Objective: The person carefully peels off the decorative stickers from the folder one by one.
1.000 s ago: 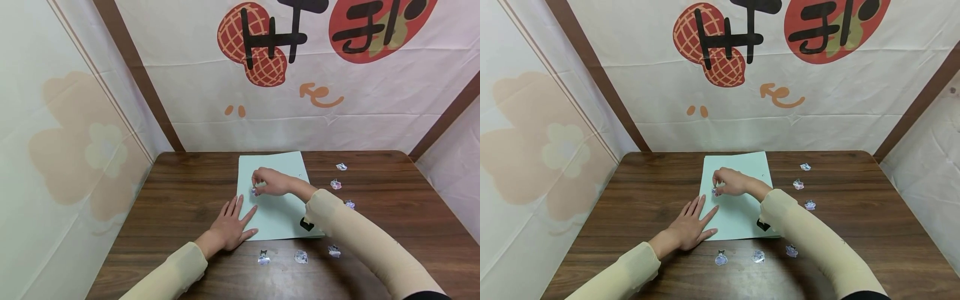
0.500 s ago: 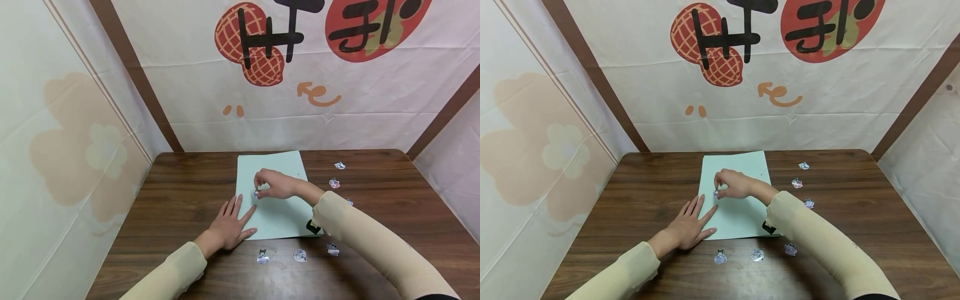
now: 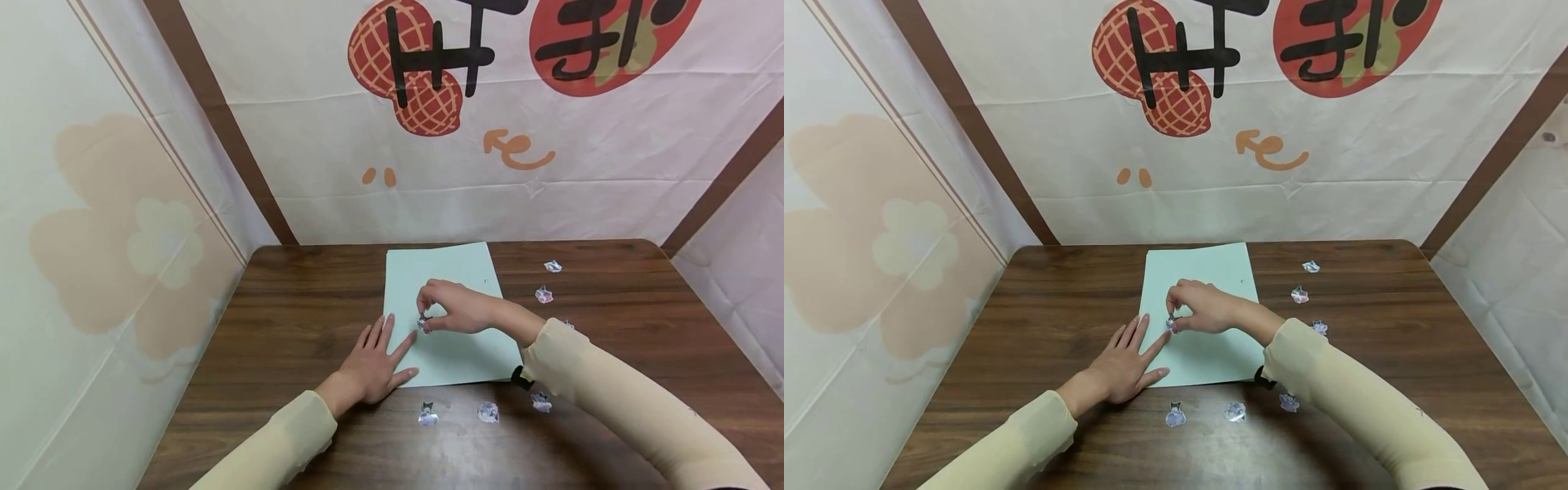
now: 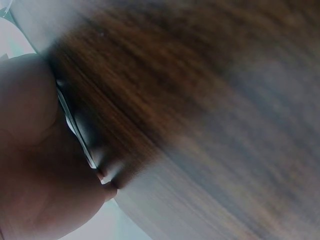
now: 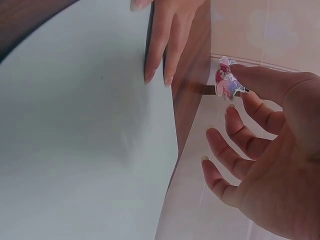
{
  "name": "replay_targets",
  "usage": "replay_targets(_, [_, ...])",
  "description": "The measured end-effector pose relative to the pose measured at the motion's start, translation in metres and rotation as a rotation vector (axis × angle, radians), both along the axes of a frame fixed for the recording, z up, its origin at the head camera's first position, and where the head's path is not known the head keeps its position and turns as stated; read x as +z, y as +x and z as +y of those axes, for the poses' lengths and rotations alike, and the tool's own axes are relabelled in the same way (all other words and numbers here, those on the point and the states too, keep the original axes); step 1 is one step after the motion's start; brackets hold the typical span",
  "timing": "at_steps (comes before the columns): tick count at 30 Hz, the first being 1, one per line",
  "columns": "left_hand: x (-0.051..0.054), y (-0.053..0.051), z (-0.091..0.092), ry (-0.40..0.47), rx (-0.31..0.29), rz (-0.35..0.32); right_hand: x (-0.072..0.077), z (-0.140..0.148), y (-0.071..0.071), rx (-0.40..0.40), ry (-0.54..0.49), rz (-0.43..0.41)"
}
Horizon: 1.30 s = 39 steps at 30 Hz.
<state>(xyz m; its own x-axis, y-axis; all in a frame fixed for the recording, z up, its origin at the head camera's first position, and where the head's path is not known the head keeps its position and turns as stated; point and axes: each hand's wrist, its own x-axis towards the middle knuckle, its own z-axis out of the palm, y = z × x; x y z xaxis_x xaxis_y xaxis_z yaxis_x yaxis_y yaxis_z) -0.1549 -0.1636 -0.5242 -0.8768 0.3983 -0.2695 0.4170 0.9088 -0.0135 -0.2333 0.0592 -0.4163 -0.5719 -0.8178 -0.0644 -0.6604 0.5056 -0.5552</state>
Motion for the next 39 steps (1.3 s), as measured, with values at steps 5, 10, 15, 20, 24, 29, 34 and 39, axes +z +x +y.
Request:
replay_targets(5, [0.001,0.0,0.0,0.004,-0.007,0.015,0.003,0.008,0.008,-0.006,-0.001,0.003])
replay_targets(10, [0.003,0.001,0.001,0.003,-0.009,-0.005,0.001,0.014,0.013,-0.005,-0.011,0.003])
replay_targets(15, [0.004,0.001,0.002,0.003,0.001,-0.017,-0.005,0.016,0.018,0.014,-0.02,-0.004])
replay_targets(20, [0.004,0.002,0.002,-0.014,0.001,-0.012,-0.009,0.015,0.025,0.04,-0.013,-0.001])
replay_targets(24, [0.004,0.002,0.002,-0.008,-0.002,-0.004,-0.011,0.017,0.031,0.05,-0.002,-0.008])
replay_targets(29, [0.005,0.002,0.002,0.008,-0.002,-0.01,-0.013,0.022,0.037,0.054,0.007,-0.009])
replay_targets(34, [0.011,0.004,0.003,-0.008,0.002,-0.01,-0.016,0.024,0.041,0.053,-0.002,-0.017])
replay_targets(39, [0.016,0.005,0.004,-0.007,-0.005,-0.005,-0.019,0.022,0.046,0.067,0.005,-0.013])
